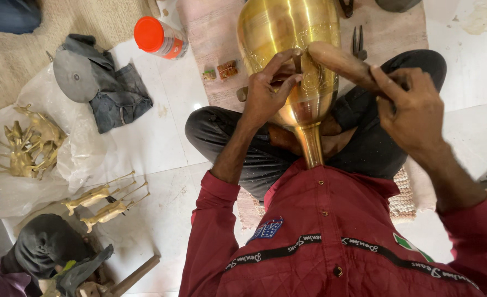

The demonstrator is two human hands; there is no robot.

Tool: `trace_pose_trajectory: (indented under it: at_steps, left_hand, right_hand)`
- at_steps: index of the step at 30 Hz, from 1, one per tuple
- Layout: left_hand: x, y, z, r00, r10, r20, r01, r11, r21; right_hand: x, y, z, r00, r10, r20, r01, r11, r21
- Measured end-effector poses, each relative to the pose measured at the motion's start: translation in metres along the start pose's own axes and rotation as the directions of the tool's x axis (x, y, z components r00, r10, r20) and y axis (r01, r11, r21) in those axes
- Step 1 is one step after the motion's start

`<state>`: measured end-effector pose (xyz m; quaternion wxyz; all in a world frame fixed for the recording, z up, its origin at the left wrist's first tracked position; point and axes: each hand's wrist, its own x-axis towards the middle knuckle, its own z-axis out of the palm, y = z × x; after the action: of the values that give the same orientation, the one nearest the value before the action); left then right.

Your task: The person sits cross-legged on the floor with a large brass vase held between their legs and engraves decorative patterns into its surface. They hold a small chisel against the metal and strike it with a wooden mallet, repositioning the chisel repeatedly to work different spots on the vase.

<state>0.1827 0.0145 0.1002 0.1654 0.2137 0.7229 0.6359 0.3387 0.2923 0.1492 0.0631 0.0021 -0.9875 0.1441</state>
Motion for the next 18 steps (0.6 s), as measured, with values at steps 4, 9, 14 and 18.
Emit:
trace_pose_trajectory:
  at_steps: [4,9,14,18]
  left_hand:
    - [-0.002,-0.001,0.004,0.996,0.074,-0.039,-0.076,0.996,-0.036]
    - [-0.004,0.002,0.006,0.998,-0.014,-0.063,0.012,1.000,-0.026]
    - [-0.005,0.008,0.006,0.998,0.017,-0.059,-0.018,1.000,-0.019]
    - [-0.001,0.009,0.005,0.999,0.029,0.013,-0.030,0.998,0.064]
  right_hand:
    - [0.016,0.009,-0.006,0.988,-0.132,-0.074,0.121,0.983,-0.142]
    - [0.036,0.009,-0.027,0.971,-0.237,-0.035,0.209,0.910,-0.359]
    - [0.053,-0.008,-0.047,0.947,-0.221,-0.235,0.264,0.949,0.172]
    - [0.065,-0.019,-0.048,0.936,-0.271,-0.225,0.296,0.951,0.087]
